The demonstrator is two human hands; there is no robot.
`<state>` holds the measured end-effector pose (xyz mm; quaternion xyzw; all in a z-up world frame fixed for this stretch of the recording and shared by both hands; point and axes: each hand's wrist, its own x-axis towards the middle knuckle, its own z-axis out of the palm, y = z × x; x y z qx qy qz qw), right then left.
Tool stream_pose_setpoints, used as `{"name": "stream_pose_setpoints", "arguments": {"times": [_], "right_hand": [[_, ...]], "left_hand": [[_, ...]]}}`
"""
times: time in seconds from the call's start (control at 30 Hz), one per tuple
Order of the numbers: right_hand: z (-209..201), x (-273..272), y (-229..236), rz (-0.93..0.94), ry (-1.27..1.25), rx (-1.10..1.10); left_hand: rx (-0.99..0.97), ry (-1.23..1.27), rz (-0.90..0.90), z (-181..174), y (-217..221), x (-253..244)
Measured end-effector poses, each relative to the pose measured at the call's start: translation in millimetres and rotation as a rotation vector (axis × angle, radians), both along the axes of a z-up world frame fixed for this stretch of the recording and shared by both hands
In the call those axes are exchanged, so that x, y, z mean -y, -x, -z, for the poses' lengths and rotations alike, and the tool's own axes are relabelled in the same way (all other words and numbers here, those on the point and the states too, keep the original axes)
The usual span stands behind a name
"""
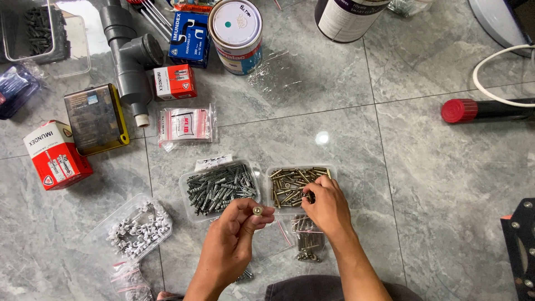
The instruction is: The person sits on the floor and sorts through various metal fasteners, including brass-colored pins and silver screws, from plastic containers. They pick up individual items, inspect them, and place them into small plastic bags.
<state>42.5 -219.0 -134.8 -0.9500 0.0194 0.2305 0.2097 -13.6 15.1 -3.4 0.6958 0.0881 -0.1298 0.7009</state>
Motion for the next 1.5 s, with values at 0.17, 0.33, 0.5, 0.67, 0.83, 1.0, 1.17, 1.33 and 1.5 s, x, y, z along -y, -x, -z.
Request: {"name": "stream_pose_setpoints", "arguments": {"times": [0.17,0.33,0.5,0.67,0.83,1.0,1.17,1.33,1.5], "right_hand": [[3.9,-4.5,4.1,0.009,0.012,0.010],[15.0,-13.4,11.6,0.082,0.007,0.095],[20.0,-19.2,17.9,0.184,0.052,0.200],[26.5,-13.2,22.9,0.119,0.029,0.272],[20.1,-19.1,32.4,0.038,0.068,0.244],[-78.2,-10.8,62.1,0.246,-0.467,0.255],[-195.2,-30.7,152.6,0.249,-0.724,0.336],[-276.4,-55.7,247.6,0.045,-1.019,0.501],[-320.7,-69.2,296.4,-0.052,-0.980,0.646]], "left_hand": [[0.011,-0.059,0.020,-2.7,-2.9,4.0],[-0.021,-0.082,0.037,-13.6,-3.4,7.6],[0.051,-0.079,0.058,-19.4,8.1,5.9],[0.050,-0.013,0.071,-52.9,25.8,-0.4],[0.126,-0.029,0.092,-81.7,65.1,-30.7],[0.093,0.018,0.099,-76.2,116.6,-49.6],[0.100,0.062,0.144,-104.3,162.4,-45.1],[0.119,0.030,0.247,-135.2,206.9,-37.5],[0.216,0.006,0.365,-162.2,241.8,-40.3]]}}
